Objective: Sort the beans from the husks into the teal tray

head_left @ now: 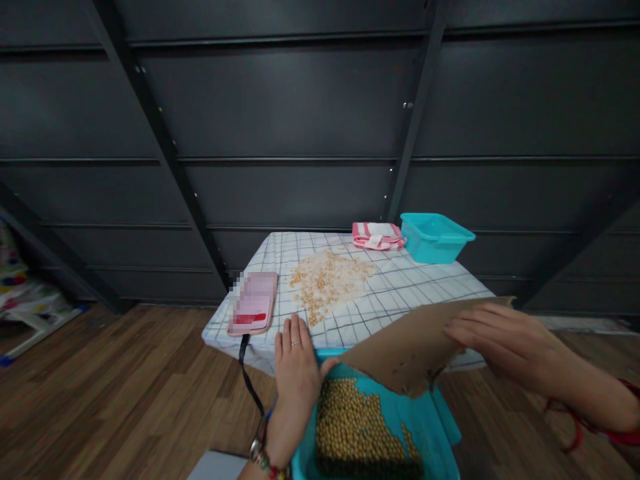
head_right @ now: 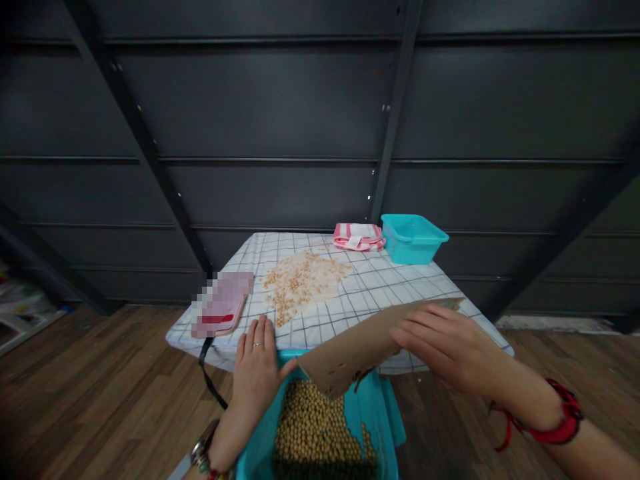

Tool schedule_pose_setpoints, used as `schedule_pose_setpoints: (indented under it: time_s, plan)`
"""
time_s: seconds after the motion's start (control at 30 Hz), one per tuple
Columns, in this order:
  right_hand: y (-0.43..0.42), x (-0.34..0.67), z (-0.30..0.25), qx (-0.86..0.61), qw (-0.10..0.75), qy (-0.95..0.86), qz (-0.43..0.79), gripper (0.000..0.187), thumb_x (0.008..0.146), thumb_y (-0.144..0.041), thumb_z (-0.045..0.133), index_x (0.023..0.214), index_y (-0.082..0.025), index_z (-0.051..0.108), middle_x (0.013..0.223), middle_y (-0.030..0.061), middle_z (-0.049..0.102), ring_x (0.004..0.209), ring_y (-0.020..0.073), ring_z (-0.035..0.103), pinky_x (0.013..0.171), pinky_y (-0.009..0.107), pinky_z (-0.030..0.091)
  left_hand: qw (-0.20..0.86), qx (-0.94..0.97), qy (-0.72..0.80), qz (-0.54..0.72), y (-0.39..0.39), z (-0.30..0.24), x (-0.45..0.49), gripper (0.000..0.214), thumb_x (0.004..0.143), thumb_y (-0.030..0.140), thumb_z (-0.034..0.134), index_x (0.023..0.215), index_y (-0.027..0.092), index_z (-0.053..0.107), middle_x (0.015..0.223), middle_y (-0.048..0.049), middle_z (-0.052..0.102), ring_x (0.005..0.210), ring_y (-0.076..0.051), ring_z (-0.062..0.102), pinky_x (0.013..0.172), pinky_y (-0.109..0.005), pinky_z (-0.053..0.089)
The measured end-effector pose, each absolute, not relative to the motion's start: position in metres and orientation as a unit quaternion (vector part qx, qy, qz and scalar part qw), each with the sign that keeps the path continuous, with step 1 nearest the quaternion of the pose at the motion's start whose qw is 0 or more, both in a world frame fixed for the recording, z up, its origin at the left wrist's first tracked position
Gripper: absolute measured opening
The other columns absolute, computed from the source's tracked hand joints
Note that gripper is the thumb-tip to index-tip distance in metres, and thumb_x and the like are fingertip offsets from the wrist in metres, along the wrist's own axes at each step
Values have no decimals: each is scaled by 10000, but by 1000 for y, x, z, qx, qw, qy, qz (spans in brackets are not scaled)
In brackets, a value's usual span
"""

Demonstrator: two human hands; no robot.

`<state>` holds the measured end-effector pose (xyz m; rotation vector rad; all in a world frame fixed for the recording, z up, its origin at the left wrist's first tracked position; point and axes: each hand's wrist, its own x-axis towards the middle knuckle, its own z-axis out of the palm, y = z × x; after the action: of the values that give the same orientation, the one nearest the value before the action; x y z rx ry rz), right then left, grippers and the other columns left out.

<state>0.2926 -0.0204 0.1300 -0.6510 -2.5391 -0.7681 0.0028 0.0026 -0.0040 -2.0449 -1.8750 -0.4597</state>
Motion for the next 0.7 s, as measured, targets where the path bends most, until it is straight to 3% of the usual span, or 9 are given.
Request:
schedule_pose_setpoints:
  time_s: [0.17, 0.7]
  plan:
    - [-3, 277, 131, -237, 212, -869, -379, 325, 754, 33, 324, 880, -161, 552, 727, 39, 647, 693, 140, 565, 662, 278, 419, 158, -716, -660, -163, 3, -2, 2, 869, 681, 660, 455, 1260, 13, 406, 1309, -249, 441, 1216, -349, 393, 979, -501, 344]
    - [30, 273, 136, -250, 191, -841, -440, 316, 705, 31, 346, 902, -111, 549, 725, 79, 639, 678, 170, 555, 627, 292, 409, 171, -714, -660, -160, 5, 2, 1, 886, 663, 664, 482, 1245, -1, 421, 1286, -250, 467, 1187, -353, 426, 963, -491, 374]
